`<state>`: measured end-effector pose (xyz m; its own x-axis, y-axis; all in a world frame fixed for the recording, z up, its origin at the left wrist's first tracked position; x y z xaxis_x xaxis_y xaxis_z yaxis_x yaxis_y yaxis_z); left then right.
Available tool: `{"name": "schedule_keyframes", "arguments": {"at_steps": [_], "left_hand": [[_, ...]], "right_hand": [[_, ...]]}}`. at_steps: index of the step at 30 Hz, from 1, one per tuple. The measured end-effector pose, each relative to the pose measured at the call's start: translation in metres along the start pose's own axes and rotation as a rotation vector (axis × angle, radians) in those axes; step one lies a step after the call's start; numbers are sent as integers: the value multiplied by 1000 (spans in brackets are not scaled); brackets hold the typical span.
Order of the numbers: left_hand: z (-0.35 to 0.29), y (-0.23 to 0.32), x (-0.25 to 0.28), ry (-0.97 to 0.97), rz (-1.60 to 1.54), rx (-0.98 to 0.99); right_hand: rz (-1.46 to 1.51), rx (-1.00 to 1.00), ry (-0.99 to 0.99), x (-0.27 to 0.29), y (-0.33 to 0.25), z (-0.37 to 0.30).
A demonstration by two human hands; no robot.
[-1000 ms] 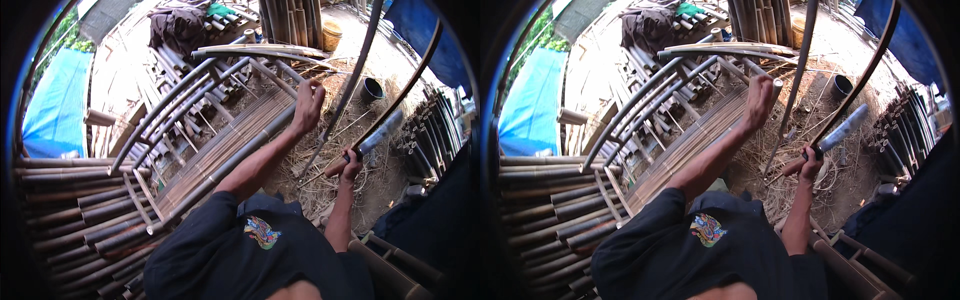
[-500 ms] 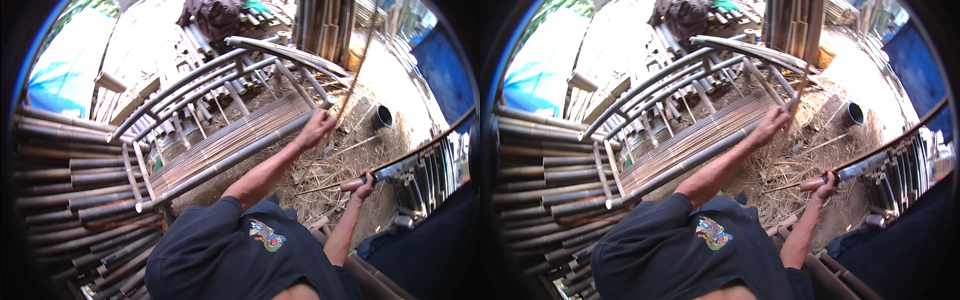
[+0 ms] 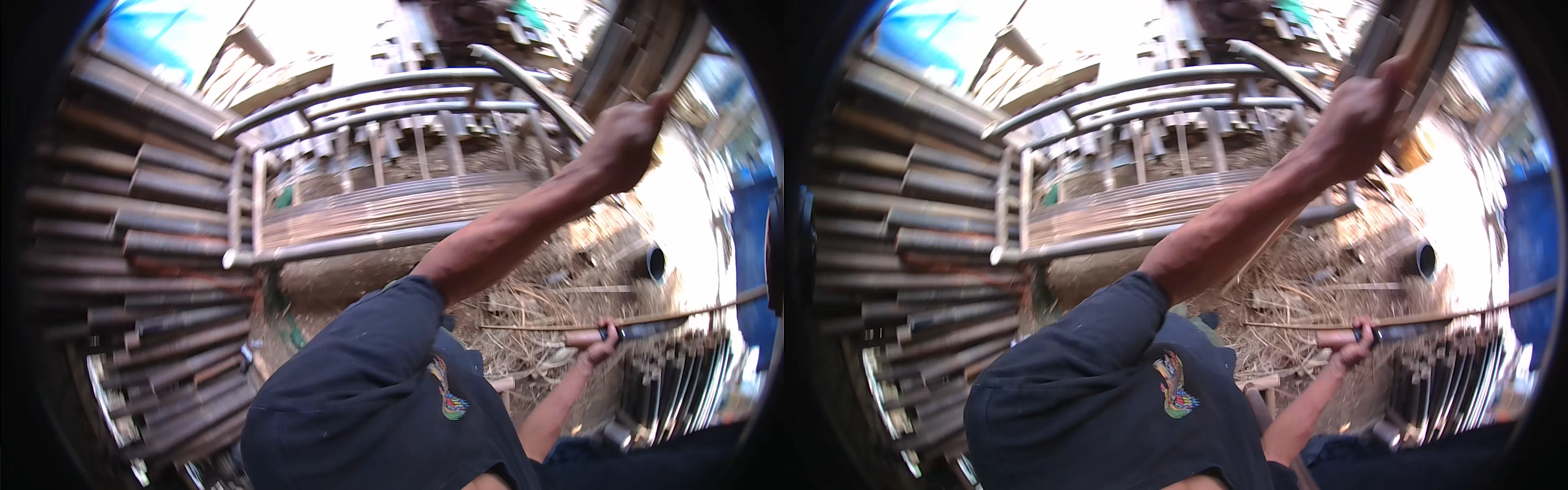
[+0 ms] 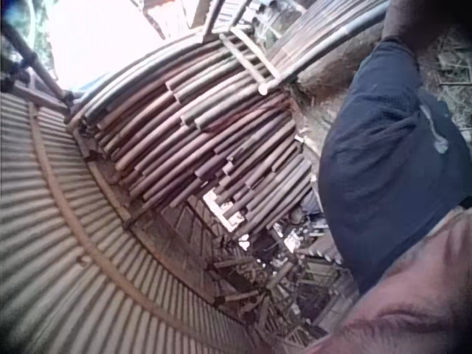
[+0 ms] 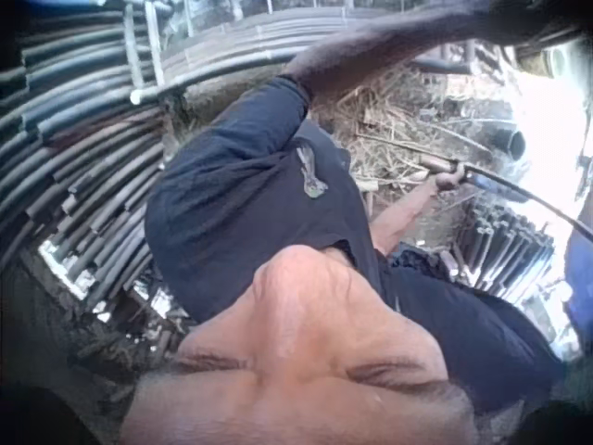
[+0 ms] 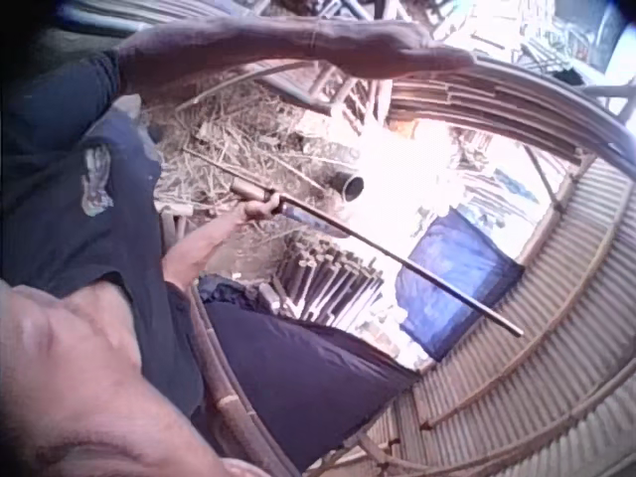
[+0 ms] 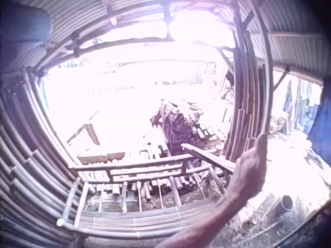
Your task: The person uses a machete to split long bamboo poles into thin strips. They repeatedly strike the bamboo against a wooden block to drive the blade through the material, separating it into usable pieces.
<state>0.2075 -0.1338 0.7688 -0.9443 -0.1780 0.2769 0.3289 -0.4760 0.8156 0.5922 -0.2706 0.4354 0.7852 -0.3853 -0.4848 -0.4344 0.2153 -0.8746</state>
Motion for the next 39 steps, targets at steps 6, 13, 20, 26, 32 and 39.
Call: {"name": "schedule_keyframes", "arguments": {"at_steps": [6, 13, 20, 26, 32, 39], "left_hand": [[31, 79, 76, 67, 625, -96], [31, -50, 141, 65, 870, 182], [-19, -227, 171, -53, 811, 437], [-33, -360, 176, -29, 742, 489], [-22, -345, 128, -33, 514, 472], [-68, -201, 50, 63, -204, 224]], "right_hand": [[63, -133, -18, -7, 15, 30], [-50, -268, -155, -72, 85, 78], [-281, -273, -173, -140, 127, 67], [-286, -404, -180, -170, 172, 74], [-156, -469, -169, -166, 182, 41], [-158, -669, -359, -241, 210, -36]]}}
Point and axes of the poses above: each hand's wrist, its own z-axis towards the middle knuckle, its own x-axis out of the back of the hand, y = z × x, the point moved 10 cm from there along z, towards the middle knuckle, and after that the axes turned 13 degrees about z, right-handed, at the moved point
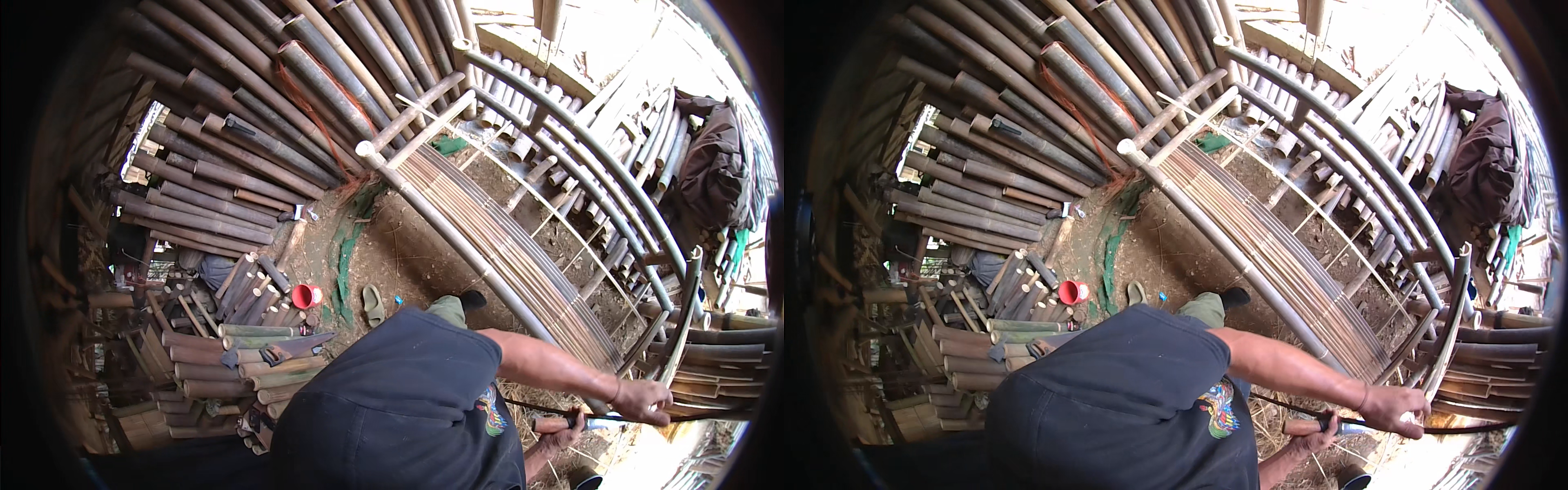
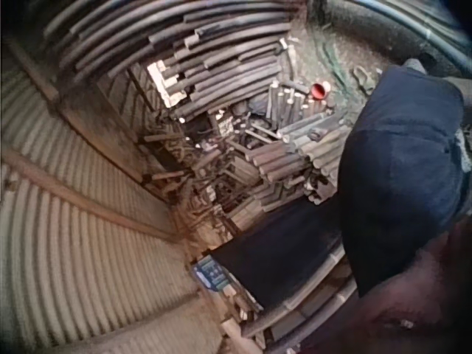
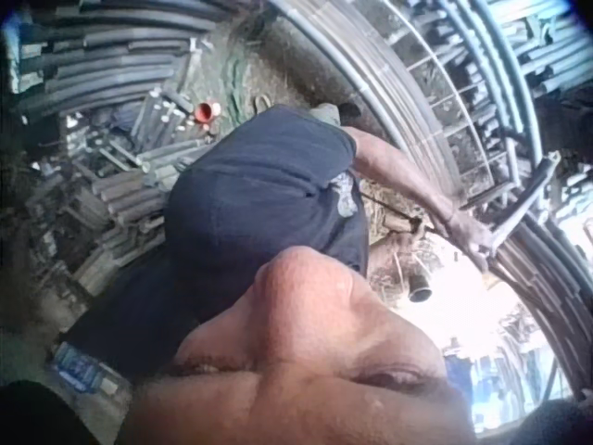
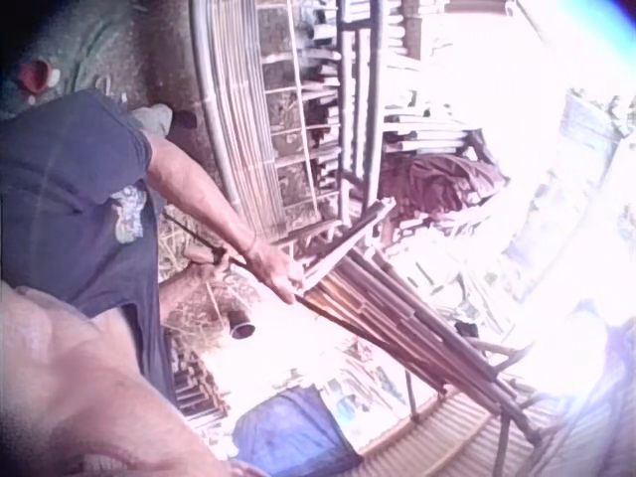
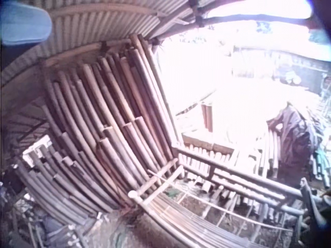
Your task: The person uses a machete to split long bamboo poles into thin strips. They repeatedly strike the bamboo against a wooden block to drive the blade through the material, separating it into usable pieces.
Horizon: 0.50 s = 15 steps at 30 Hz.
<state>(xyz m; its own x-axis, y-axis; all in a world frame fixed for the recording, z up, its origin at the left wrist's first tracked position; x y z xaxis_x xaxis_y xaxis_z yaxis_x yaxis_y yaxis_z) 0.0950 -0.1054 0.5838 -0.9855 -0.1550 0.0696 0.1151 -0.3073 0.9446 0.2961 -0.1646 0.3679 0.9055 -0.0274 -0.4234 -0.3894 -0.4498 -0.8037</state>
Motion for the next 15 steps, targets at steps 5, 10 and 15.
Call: {"name": "schedule_keyframes", "arguments": {"at_steps": [5, 10, 15], "left_hand": [[-50, 40, 2, 387, 84, -53], [-78, 70, -4, 531, 167, -164], [-80, 52, -4, 590, 39, -189]], "right_hand": [[-9, -14, -73, 2, 22, -28], [-82, 174, -128, 0, -13, -88], [-598, 115, 124, 121, -6, -118]]}}
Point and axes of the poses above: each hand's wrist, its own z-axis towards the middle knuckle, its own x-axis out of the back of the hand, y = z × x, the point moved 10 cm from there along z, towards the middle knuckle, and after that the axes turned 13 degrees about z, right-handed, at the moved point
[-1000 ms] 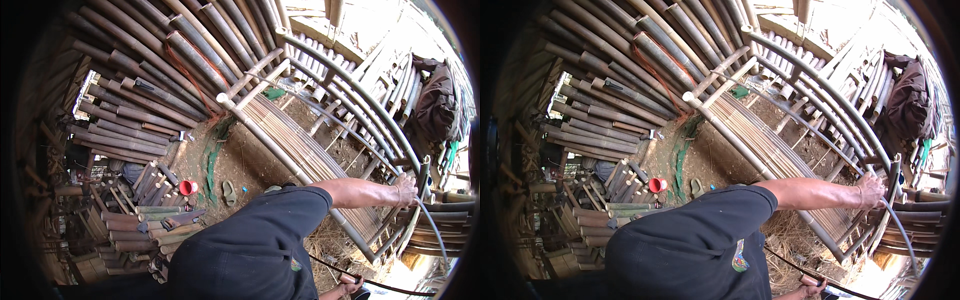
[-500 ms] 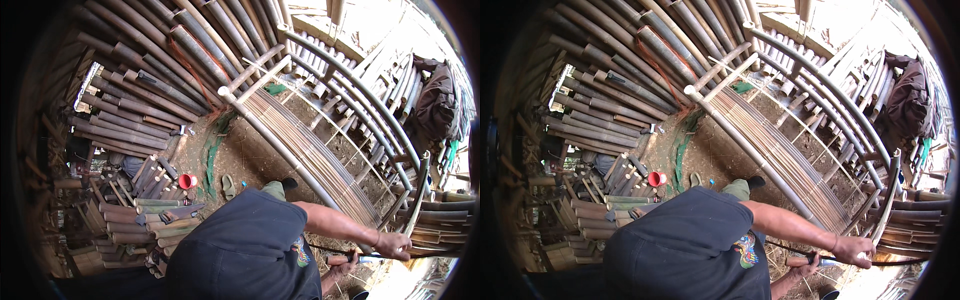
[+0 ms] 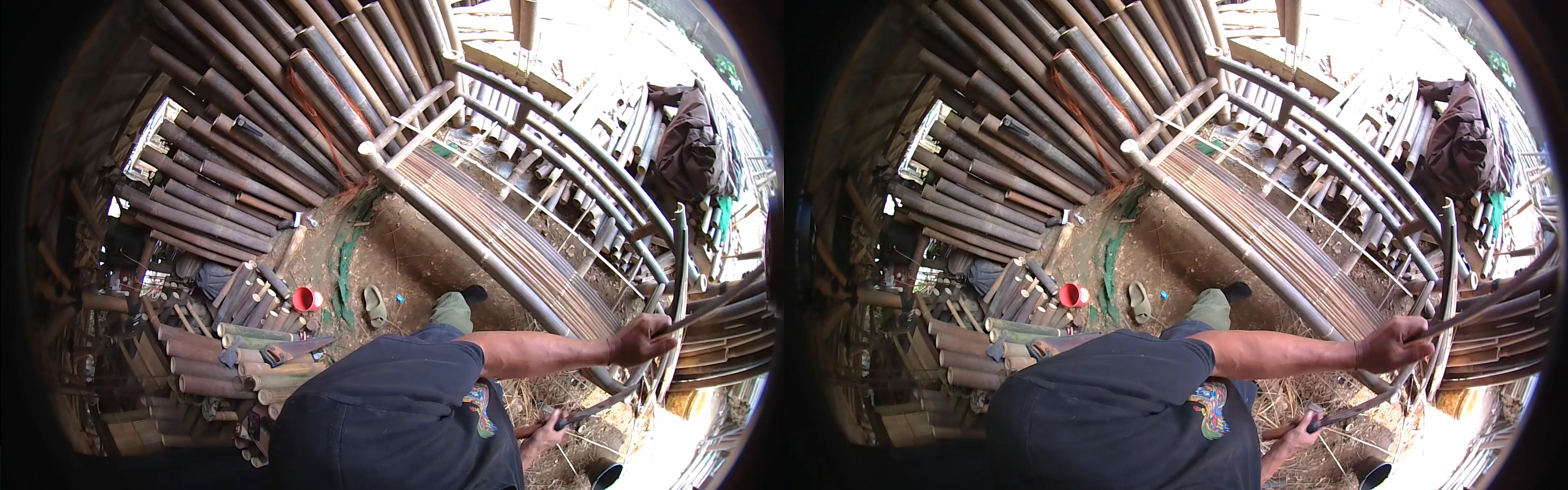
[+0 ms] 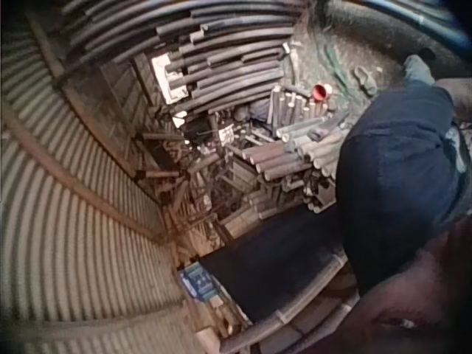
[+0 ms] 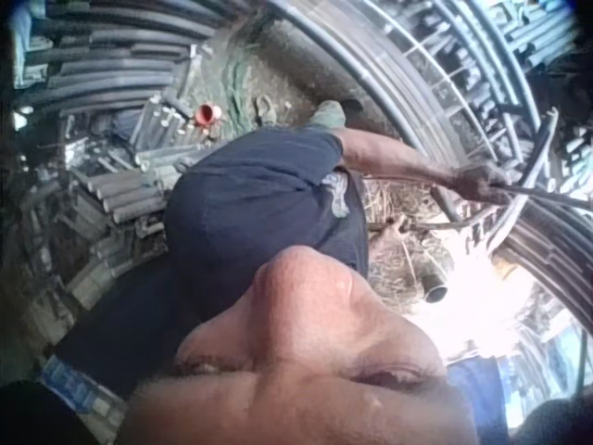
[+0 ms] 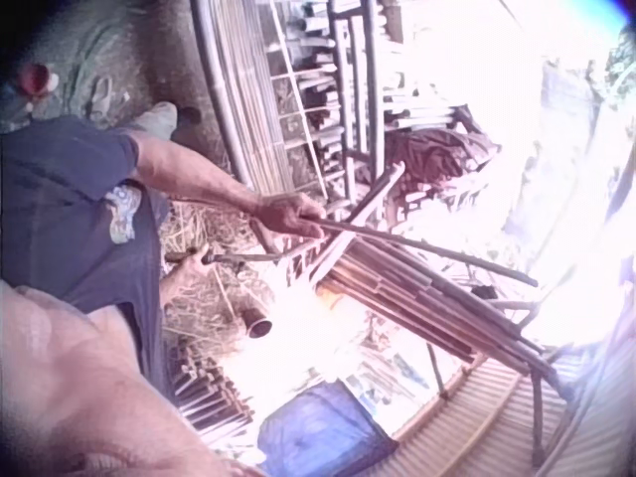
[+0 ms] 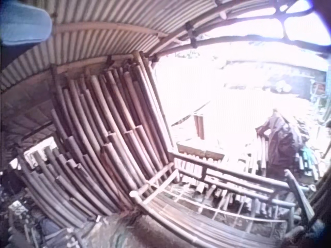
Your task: The person uses a machete to split long bamboo poles into thin strips. They repeatedly strike the bamboo against a wooden block to drive the blade through the material, separating it into usable pieces.
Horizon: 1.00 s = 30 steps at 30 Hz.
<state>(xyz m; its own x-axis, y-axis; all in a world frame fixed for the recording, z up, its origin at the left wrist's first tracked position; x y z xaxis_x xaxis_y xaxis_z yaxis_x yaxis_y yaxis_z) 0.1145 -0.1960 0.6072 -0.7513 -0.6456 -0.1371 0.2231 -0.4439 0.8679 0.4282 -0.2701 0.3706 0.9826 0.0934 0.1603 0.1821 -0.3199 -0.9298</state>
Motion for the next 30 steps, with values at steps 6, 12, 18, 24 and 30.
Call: {"name": "schedule_keyframes", "arguments": {"at_steps": [6, 12, 18, 24, 30], "left_hand": [[27, 41, 27, 60, -79, -2], [83, 123, 90, 71, 38, -128], [134, 120, 187, 154, 144, -204], [163, 48, 300, 225, 230, -121], [182, 22, 406, 321, 217, -77]], "right_hand": [[-802, -141, -99, 103, 148, -23], [-853, -158, -114, 38, 139, -18], [-913, -126, -171, -58, 116, 6], [-1007, -117, -238, -157, 89, 9], [-1076, -101, -297, -227, 71, 12]]}}
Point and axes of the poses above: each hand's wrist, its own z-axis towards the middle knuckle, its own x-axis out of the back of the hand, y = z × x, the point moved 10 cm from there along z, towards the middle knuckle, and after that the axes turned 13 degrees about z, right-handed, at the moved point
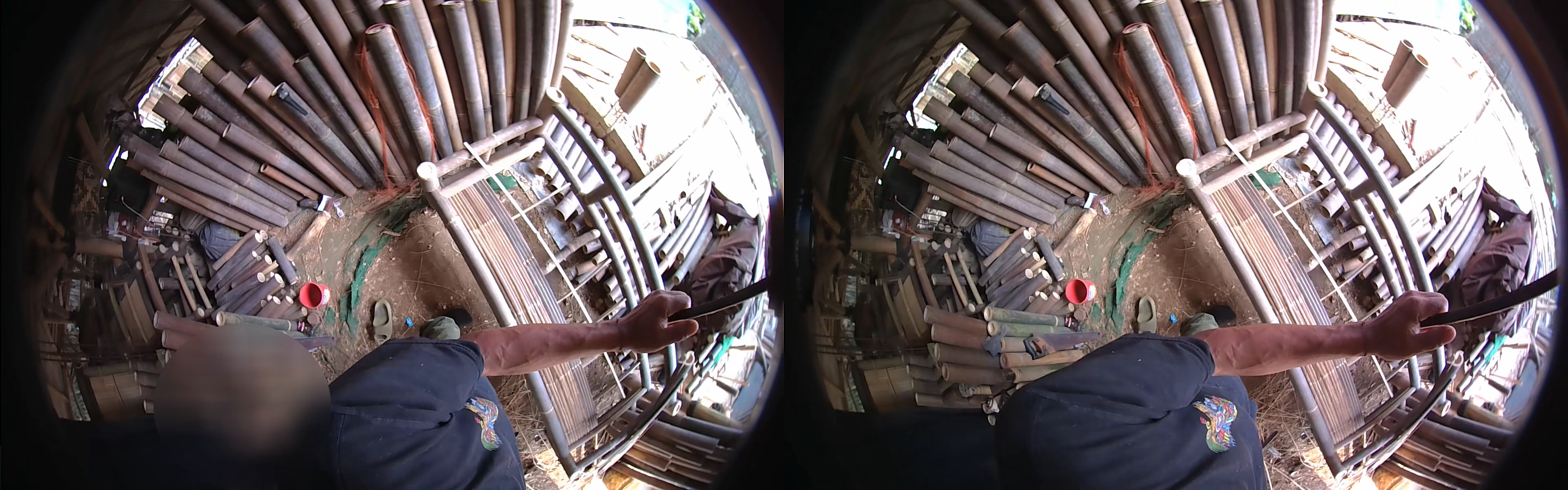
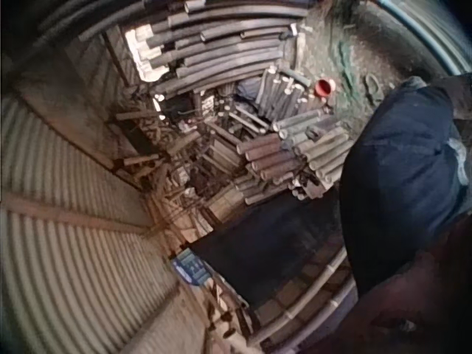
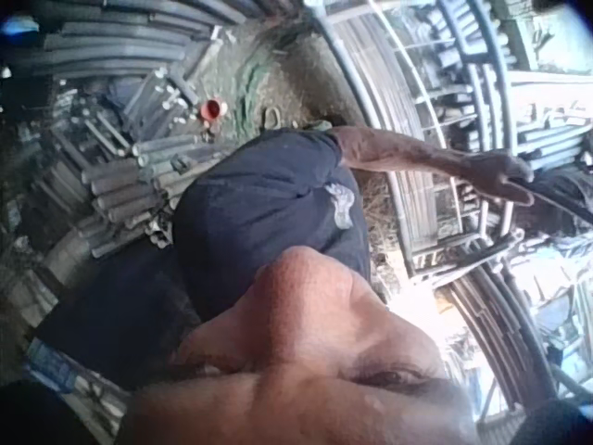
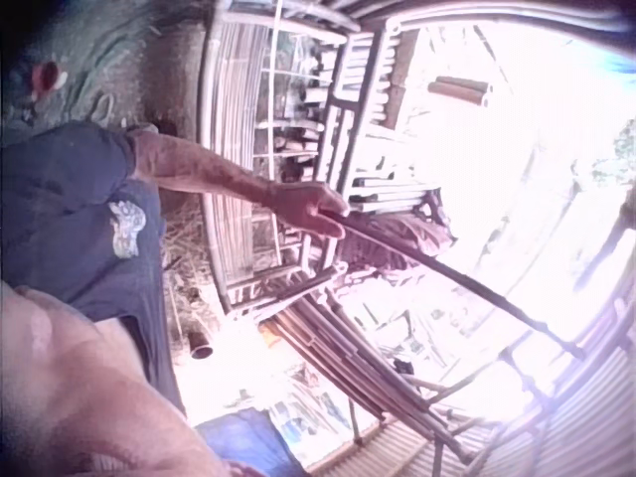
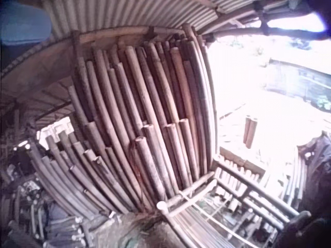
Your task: The person uses a machete to split long bamboo poles into thin strips. They repeatedly strike the bamboo against a wooden block to drive the blade through the material, separating it into usable pieces.
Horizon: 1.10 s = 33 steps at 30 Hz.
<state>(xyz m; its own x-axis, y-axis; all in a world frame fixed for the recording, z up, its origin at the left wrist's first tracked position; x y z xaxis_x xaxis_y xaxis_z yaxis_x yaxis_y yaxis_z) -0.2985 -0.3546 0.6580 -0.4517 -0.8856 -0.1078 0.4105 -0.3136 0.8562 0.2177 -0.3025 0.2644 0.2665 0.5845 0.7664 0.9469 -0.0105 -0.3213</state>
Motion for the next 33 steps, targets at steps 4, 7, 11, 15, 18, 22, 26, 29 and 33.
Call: {"name": "schedule_keyframes", "arguments": {"at_steps": [4, 7, 11, 15, 18, 22, 26, 29, 33], "left_hand": [[3, -15, 26, 19, -59, 52], [1, -35, 24, -6, -14, 63], [2, -58, 8, -5, -142, 39], [-14, -127, -22, -251, -476, 202], [-3, -78, -26, -310, -343, 78], [-6, -16, -81, -388, -499, 165], [-52, 83, -163, -823, -847, 65], [-121, 153, -204, -961, -984, 50], [-214, 199, -264, -1064, -1034, 40]], "right_hand": [[-30, 5, -17, -2, -19, 0], [-25, -4, -18, -4, -20, -5], [53, -93, 1, -6, 11, -32], [208, -254, 70, -29, 68, -85], [674, -322, 235, -68, 111, -131], [716, -744, 401, -137, 158, -220], [1035, -1044, 506, -192, 162, -316], [1247, -1161, 629, -239, 187, -351], [1614, -1258, 587, -251, 193, -372]]}}
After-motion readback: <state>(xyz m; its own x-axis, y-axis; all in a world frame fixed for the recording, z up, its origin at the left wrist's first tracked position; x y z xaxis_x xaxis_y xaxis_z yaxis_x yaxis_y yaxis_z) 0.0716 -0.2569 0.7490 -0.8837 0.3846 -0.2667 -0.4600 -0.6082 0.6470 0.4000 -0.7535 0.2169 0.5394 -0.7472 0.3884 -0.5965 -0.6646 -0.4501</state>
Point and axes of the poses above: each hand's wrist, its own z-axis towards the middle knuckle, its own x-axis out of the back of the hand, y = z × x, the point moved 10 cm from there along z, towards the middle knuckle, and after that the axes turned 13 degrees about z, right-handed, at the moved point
